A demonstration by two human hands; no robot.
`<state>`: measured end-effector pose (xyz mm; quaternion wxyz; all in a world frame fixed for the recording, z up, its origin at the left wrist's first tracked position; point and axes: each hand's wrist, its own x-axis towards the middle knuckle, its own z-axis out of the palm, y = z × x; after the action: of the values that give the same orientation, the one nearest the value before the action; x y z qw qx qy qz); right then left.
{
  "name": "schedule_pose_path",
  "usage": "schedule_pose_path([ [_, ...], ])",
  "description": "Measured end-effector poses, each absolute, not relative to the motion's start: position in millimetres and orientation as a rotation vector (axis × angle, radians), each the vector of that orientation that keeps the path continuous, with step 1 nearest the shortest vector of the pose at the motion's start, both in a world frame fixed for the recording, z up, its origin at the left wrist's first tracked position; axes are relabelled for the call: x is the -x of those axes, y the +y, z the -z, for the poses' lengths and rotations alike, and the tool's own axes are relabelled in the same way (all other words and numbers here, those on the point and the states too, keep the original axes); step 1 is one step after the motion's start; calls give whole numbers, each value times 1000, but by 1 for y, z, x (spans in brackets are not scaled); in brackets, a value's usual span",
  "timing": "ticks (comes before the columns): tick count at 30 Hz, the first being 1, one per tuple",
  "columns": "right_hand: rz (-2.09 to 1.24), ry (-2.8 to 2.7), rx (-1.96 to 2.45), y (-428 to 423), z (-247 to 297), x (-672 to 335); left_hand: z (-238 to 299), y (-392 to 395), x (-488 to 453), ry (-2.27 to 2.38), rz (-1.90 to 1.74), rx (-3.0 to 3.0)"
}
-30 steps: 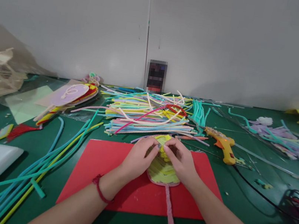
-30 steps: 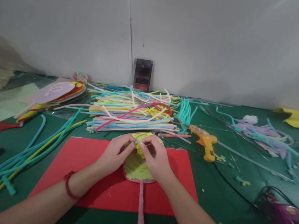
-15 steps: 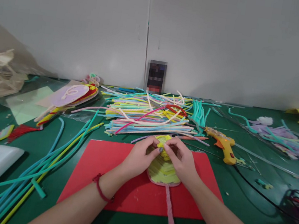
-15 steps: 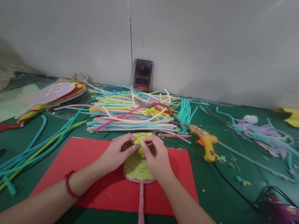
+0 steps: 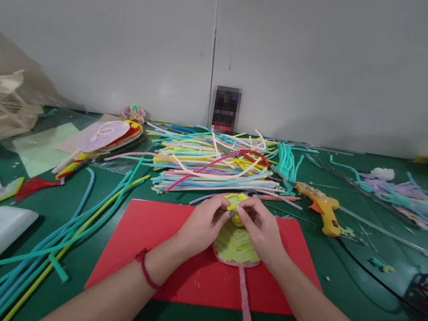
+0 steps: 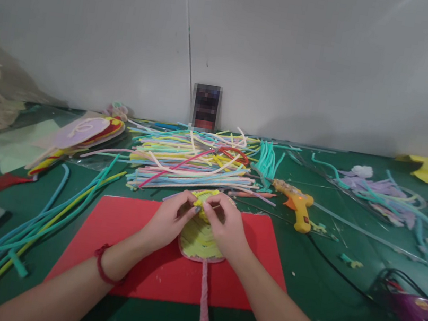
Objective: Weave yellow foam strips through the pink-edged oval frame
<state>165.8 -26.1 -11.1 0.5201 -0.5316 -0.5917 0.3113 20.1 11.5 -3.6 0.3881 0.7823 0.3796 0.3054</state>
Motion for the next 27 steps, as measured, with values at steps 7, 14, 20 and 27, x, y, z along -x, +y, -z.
schedule_pose_path([
  [7, -718, -1434, 1288, -25, 10, -164, 2, 11, -20, 971, -743, -2011],
  [14, -604, -1459, 1355, -29, 7, -163, 3, 10, -20, 987, -725, -2072],
  [20, -636, -1436, 1394, -28, 10, -164, 1, 12, -20, 999, -765, -1956],
  [27, -658, -1524, 1350, -27, 9, -165, -4, 13, -20, 1019, -873, -1747],
])
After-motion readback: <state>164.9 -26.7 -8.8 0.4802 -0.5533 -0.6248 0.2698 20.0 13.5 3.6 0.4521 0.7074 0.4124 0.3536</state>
